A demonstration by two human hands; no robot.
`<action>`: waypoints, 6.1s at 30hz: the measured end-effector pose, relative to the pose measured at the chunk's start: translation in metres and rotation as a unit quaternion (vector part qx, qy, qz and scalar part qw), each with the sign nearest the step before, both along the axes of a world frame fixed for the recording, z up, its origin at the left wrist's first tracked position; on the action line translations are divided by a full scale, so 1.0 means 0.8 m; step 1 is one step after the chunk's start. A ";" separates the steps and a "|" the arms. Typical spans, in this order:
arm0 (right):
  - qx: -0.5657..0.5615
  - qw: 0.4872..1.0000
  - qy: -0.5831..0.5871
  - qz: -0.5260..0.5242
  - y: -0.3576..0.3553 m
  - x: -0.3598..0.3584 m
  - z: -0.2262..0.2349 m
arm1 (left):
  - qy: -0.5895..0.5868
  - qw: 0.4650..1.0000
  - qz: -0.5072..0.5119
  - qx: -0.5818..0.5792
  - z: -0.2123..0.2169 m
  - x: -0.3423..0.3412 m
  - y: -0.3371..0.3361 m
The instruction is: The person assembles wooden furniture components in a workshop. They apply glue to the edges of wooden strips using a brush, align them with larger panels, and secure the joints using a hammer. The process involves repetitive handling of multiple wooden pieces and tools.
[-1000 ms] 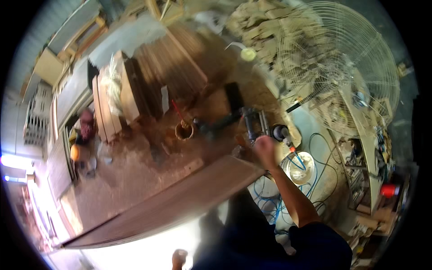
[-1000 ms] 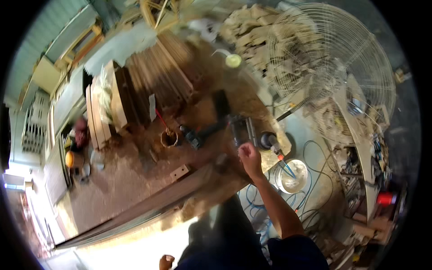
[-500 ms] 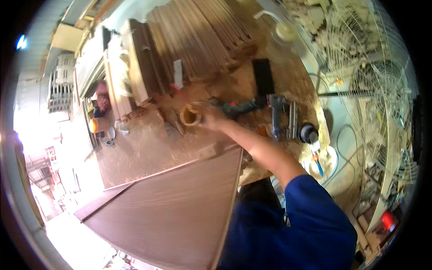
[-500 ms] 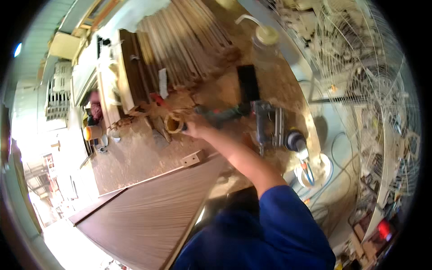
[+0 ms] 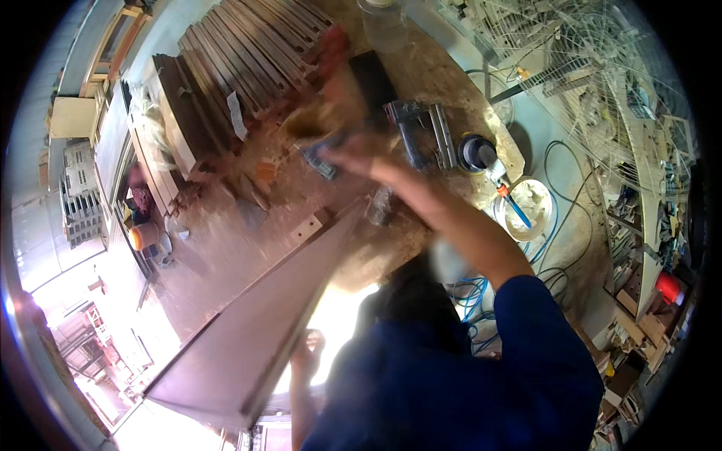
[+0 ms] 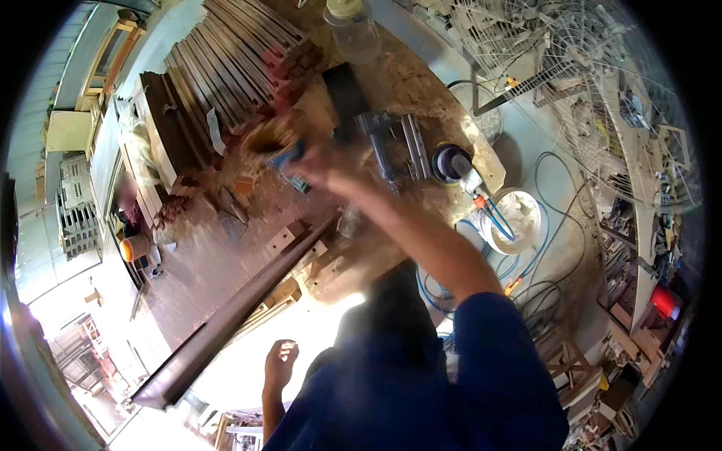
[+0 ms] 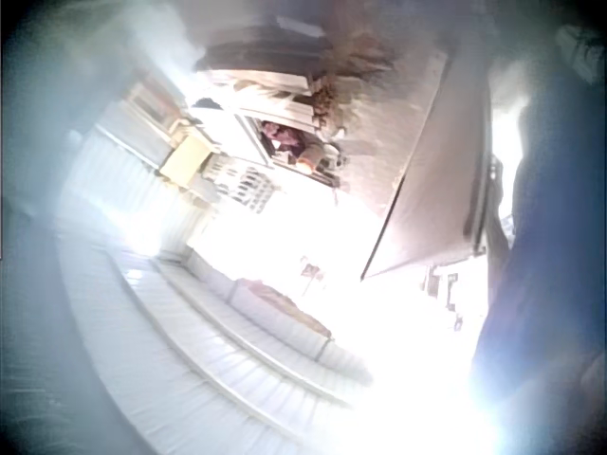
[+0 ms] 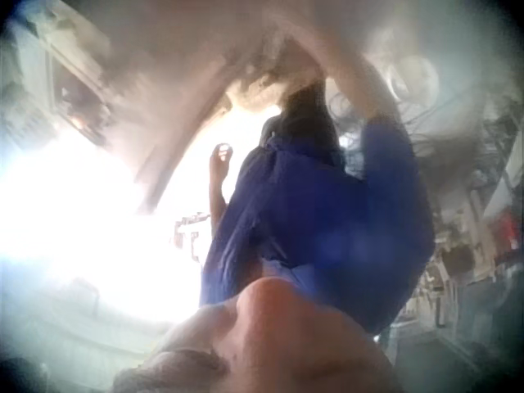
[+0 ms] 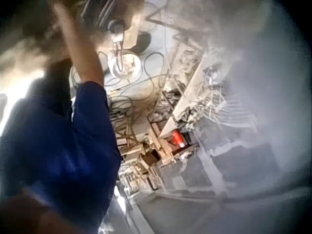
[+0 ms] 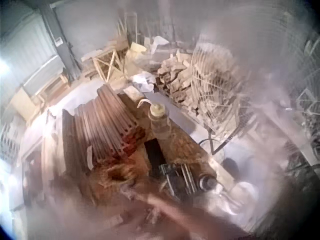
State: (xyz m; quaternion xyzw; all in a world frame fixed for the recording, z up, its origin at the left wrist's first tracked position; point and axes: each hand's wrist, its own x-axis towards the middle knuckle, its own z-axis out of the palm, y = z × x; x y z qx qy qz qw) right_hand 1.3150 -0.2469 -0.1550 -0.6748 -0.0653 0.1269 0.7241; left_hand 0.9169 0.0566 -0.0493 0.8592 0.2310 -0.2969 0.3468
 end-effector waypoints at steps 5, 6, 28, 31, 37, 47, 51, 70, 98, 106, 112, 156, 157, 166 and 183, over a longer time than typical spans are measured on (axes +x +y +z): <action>-0.202 0.939 -0.186 -0.206 -0.168 -0.156 0.111 | -0.095 0.988 -0.085 -0.085 0.023 0.038 -0.058; -0.318 0.890 -0.237 -0.224 -0.165 -0.211 0.125 | -0.109 0.984 -0.096 -0.100 0.023 0.041 -0.074; -0.587 0.803 -0.074 -0.072 -0.095 -0.370 -0.123 | -0.395 0.912 -0.031 -0.108 -0.050 -0.112 -0.005; -0.567 0.822 0.010 -0.054 -0.087 -0.397 -0.117 | -0.345 0.927 0.041 -0.141 -0.045 -0.109 -0.019; -0.490 0.859 0.036 -0.144 -0.101 -0.418 -0.111 | -0.355 0.931 0.013 -0.088 -0.074 -0.102 -0.027; -0.588 0.806 -0.027 -0.060 -0.139 -0.398 -0.157 | -0.309 0.839 0.255 -0.367 0.003 -0.071 -0.040; -0.615 0.785 -0.079 0.010 -0.098 -0.384 -0.045 | -0.278 0.833 0.318 -0.358 0.001 -0.094 -0.007; -0.205 0.910 -0.245 0.263 0.378 -0.539 0.260 | -0.301 0.901 0.260 -0.173 -0.036 -0.213 0.225; -0.015 0.995 0.088 0.047 0.287 -0.464 0.153 | -0.327 0.850 0.344 -0.231 -0.129 -0.231 0.203; -0.092 0.994 -0.007 0.059 0.336 -0.410 0.024 | -0.317 0.830 0.360 -0.284 -0.143 -0.267 0.177; -0.248 0.949 -0.116 0.157 0.366 -0.409 0.029 | -0.279 0.858 0.352 -0.251 -0.143 -0.279 0.176; 0.008 0.993 0.069 -0.100 0.293 -0.409 0.015 | -0.264 0.868 0.328 -0.264 -0.149 -0.237 0.159; -0.007 0.997 0.038 -0.072 0.292 -0.417 0.045 | -0.288 0.875 0.310 -0.237 -0.148 -0.234 0.160; -0.176 0.870 -0.253 0.385 0.356 -0.480 0.146 | -0.352 0.906 0.228 -0.056 -0.136 -0.184 0.158; -0.008 0.987 0.115 0.112 0.276 -0.452 0.112 | -0.306 0.846 0.380 -0.216 -0.136 -0.165 0.177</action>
